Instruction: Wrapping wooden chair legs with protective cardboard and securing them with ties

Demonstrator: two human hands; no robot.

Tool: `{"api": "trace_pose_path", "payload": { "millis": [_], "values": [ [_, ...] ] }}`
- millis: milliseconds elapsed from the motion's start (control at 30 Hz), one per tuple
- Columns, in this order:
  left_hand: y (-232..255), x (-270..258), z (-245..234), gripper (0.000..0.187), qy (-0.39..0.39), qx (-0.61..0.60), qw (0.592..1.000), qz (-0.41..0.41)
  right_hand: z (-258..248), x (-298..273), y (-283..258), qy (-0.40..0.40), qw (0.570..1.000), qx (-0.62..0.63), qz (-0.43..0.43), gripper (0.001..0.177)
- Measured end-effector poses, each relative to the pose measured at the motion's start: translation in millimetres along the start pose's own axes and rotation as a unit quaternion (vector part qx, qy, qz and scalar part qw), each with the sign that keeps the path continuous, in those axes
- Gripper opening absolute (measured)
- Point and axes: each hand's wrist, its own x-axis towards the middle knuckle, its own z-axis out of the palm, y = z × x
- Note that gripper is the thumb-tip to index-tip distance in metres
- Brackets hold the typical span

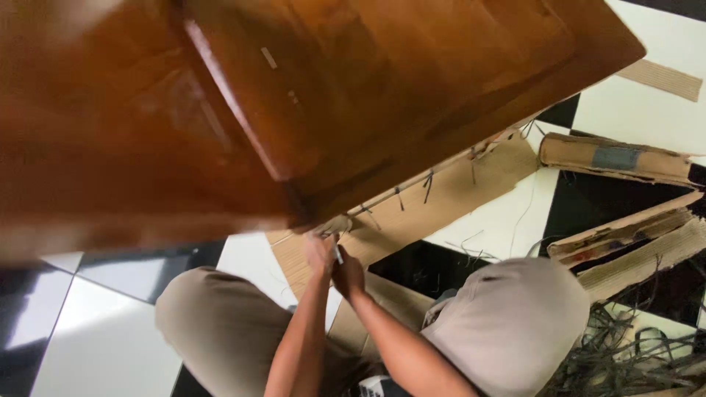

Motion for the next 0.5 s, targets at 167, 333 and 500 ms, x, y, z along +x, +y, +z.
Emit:
{"api": "trace_pose_path", "payload": {
  "millis": [167,333,500],
  "values": [
    [23.6,-9.2,-12.5,0.042,-0.018,0.018,0.999,-0.029,-0.2,8.4,8.7,-0.021,0.999,0.004,-0.045,0.038],
    [-11.6,8.0,0.5,0.012,0.056,0.358,0.878,0.312,1.4,-8.6,1.7,-0.006,0.992,0.084,-0.094,0.024],
    [2.3,14.7,-10.1,0.01,0.047,0.257,0.926,0.271,3.2,-8.6,1.1,0.01,0.993,0.094,-0.077,0.041]
  ]
}}
